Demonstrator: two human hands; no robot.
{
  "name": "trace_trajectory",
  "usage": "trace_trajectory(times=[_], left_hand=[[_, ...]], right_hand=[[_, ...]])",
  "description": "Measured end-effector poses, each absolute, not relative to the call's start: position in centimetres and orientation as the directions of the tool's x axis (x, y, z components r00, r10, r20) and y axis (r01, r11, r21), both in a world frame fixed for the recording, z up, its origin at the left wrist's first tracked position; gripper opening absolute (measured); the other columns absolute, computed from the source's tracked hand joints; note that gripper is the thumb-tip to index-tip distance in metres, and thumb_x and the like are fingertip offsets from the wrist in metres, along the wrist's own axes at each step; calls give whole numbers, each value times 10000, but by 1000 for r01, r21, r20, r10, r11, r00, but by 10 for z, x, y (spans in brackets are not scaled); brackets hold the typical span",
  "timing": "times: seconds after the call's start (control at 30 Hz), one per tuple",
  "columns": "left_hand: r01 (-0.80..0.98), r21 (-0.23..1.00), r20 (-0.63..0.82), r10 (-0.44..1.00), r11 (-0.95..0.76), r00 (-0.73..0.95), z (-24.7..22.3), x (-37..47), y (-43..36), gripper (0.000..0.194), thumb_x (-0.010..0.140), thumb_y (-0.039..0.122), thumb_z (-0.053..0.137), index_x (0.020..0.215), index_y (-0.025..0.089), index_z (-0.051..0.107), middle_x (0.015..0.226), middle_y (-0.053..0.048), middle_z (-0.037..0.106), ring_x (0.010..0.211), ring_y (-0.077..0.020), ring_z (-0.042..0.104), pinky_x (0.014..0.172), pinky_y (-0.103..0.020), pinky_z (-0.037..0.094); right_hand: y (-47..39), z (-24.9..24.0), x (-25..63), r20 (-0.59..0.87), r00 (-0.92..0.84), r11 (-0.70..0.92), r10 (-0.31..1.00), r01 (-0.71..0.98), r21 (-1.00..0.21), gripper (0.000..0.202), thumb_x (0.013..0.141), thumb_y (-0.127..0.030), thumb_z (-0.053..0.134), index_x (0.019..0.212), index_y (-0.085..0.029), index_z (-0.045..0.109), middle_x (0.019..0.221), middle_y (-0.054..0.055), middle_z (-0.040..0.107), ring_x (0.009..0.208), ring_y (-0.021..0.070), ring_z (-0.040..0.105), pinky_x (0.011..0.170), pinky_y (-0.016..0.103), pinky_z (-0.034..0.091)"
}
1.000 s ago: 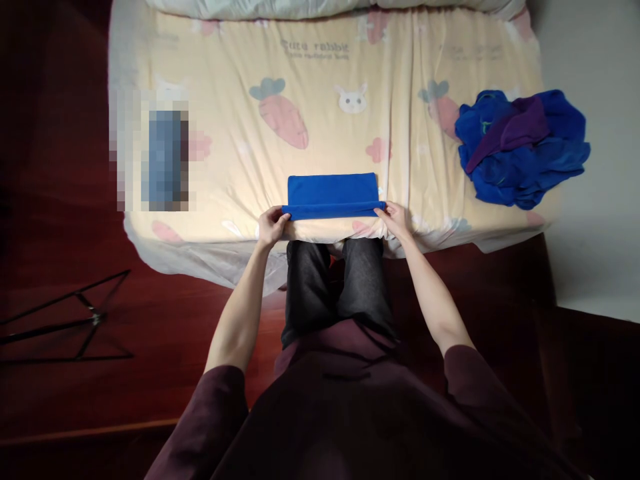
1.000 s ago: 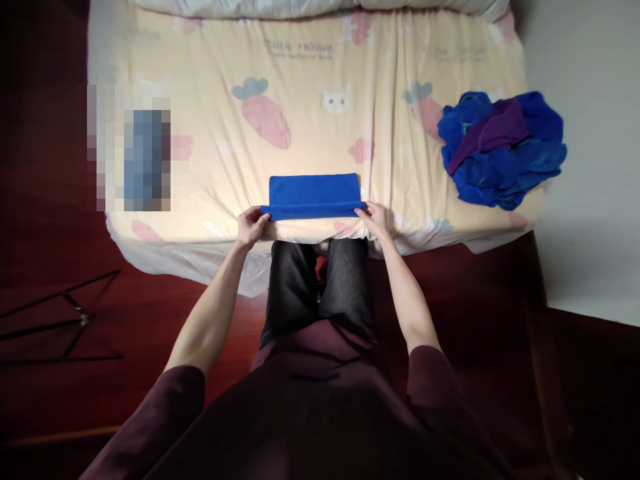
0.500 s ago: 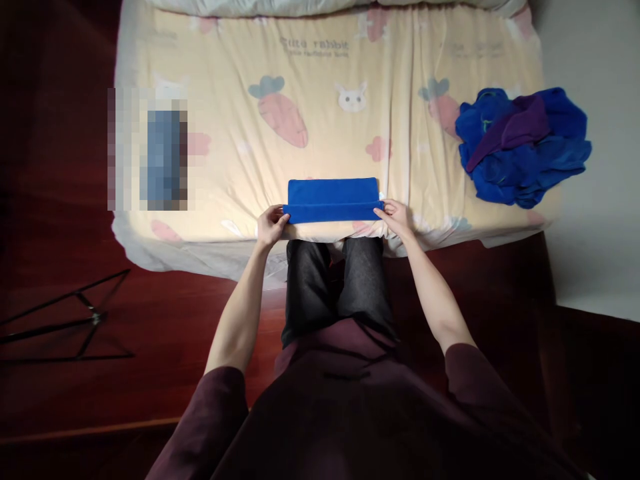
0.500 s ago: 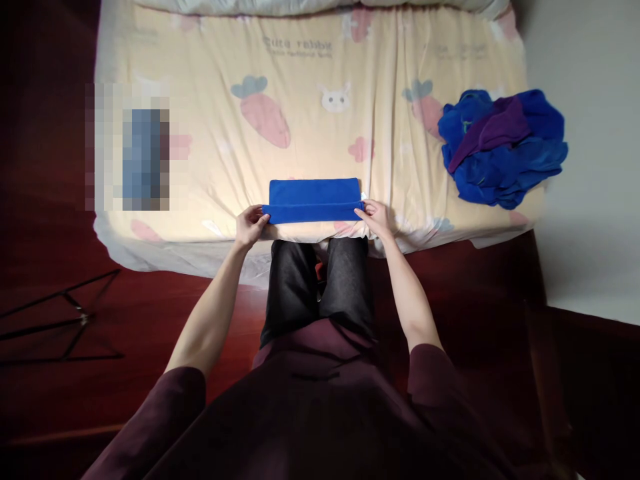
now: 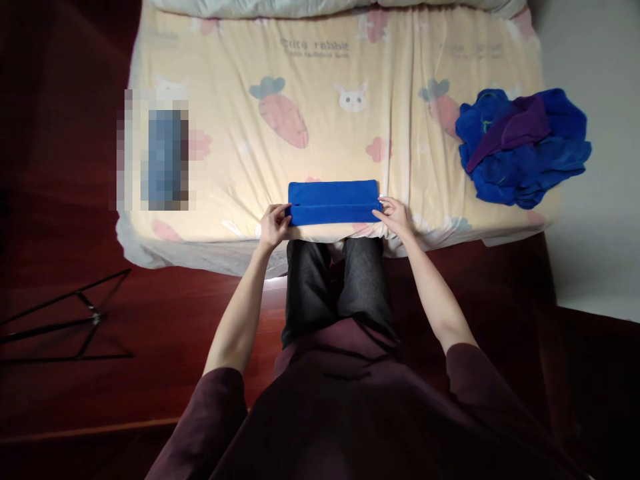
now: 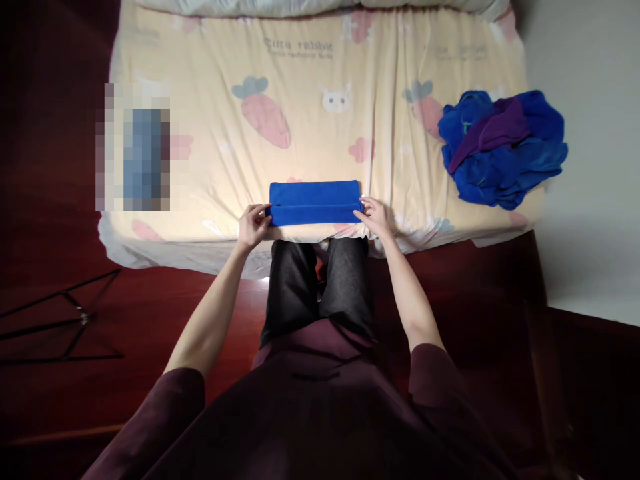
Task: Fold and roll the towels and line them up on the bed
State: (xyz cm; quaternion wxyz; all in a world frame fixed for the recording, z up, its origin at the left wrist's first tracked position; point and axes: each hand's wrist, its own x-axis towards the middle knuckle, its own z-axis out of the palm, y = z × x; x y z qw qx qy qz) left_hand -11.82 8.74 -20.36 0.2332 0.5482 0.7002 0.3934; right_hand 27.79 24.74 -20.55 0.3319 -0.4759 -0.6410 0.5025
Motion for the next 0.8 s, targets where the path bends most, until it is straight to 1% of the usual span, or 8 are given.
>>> trace_trajectory(times=[0.1, 0.17, 0.3, 0.4, 0.5, 0.63, 0.7, 0.8], left_hand=[[593, 798, 96, 950, 106, -298, -204, -115, 88, 487, 927, 404, 650, 1347, 171, 724, 1300, -148, 632, 1003, -257, 699, 961, -410, 601], [633, 765, 94, 951, 121, -295, -203, -109, 89, 455, 938, 321, 621, 1358, 180, 720, 1317, -155, 632, 998, -267, 699, 986, -447, 591], [777, 619, 158, 951, 113, -264, -190, -88, 94, 466, 969, 192, 547, 1405, 250, 699, 1488, -163, 589, 1311, -368, 594, 1155, -582, 458], [834, 551, 174, 977, 8, -124, -176, -69, 98, 509, 1007, 175, 480, 1477, 274, 647, 1596, -137, 540, 1492, -365, 465, 1243, -607, 349], [846, 525, 132, 991, -91, 25, -171, -56, 100, 521, 1029, 236, 477, 1536, 228, 597, 1609, -153, 547, 1530, -362, 445, 1284, -607, 299], [873, 478, 92, 994, -101, 64, -180, -54, 99, 638, 1002, 325, 549, 1624, 193, 495, 1678, -154, 470, 1583, -371, 396, 1339, -603, 215], [882, 460, 80, 994, -102, 73, -185, -56, 99, 680, 985, 298, 547, 1649, 181, 457, 1704, -154, 428, 1602, -366, 370, 1349, -599, 196], [884, 455, 66, 994, -109, 89, -190, -60, 103, 706, 959, 199, 511, 1661, 180, 439, 1712, -152, 411, 1608, -357, 364, 1349, -613, 194]], right_hand=[[245, -206, 277, -25, -309, 91, 951, 356, -930, 610, 782, -581, 818, 1233, -188, 698, 1161, 121, 711, 799, 179, 663, 746, 330, 606], [244, -203, 276, 41, -309, 177, 950, 425, -888, 503, 836, -490, 791, 1227, -185, 709, 1230, 137, 694, 899, 218, 687, 826, 367, 622], [242, -190, 268, 239, -418, 450, 877, 536, -714, 303, 918, -236, 671, 1209, -187, 741, 1363, 152, 651, 1265, 302, 628, 1127, 467, 536], [237, -182, 258, 247, -561, 580, 790, 553, -598, 322, 965, -133, 538, 1174, -207, 772, 1360, 125, 686, 1309, 296, 611, 1189, 508, 477], [230, -178, 251, 211, -667, 653, 715, 530, -540, 336, 1005, -159, 508, 1180, -216, 788, 1339, 106, 724, 1294, 298, 630, 1162, 533, 490], [224, -176, 252, 177, -698, 672, 694, 539, -508, 348, 1012, -283, 605, 1316, -205, 756, 1483, 109, 670, 1407, 320, 580, 1198, 559, 467], [224, -177, 254, 153, -712, 675, 685, 542, -501, 417, 992, -298, 647, 1390, -197, 722, 1540, 114, 630, 1459, 325, 546, 1227, 563, 447], [228, -177, 253, 110, -721, 671, 684, 562, -484, 524, 964, -200, 626, 1486, -219, 660, 1584, 91, 595, 1493, 312, 524, 1259, 565, 423]])
